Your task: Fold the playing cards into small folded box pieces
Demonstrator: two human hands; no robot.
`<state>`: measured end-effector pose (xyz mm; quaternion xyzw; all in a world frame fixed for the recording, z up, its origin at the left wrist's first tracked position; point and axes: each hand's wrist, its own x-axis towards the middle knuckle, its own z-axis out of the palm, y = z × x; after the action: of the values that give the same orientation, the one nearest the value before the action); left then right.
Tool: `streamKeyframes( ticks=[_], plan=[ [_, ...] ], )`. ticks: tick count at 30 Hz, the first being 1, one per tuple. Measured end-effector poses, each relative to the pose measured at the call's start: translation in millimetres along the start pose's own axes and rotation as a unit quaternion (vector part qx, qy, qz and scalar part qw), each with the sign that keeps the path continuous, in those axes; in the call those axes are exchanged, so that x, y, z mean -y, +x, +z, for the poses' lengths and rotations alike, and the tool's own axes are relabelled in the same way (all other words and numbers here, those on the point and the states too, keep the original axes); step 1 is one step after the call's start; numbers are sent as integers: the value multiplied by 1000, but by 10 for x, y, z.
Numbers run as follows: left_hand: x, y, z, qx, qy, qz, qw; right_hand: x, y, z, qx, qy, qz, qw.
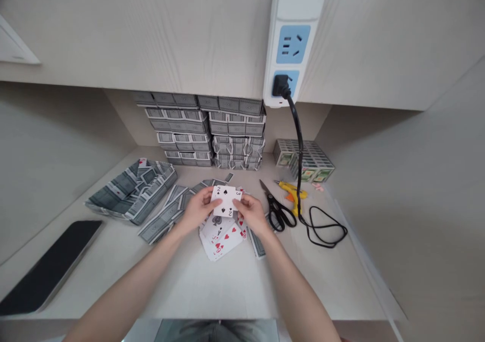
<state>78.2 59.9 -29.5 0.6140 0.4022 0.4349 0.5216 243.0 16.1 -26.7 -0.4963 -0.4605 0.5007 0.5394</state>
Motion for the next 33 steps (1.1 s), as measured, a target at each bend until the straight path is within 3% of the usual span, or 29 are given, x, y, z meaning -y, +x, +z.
streamKeyframes(
  ticks=[16, 33],
  plan=[
    [-117, -20, -12, -9, -96, -141, 985, 21, -11, 32, -14, -33, 16, 999],
    [-34, -31, -9, -16, -46, -109, 993, -14, -4, 23, -23, -46, 9, 999]
  ],
)
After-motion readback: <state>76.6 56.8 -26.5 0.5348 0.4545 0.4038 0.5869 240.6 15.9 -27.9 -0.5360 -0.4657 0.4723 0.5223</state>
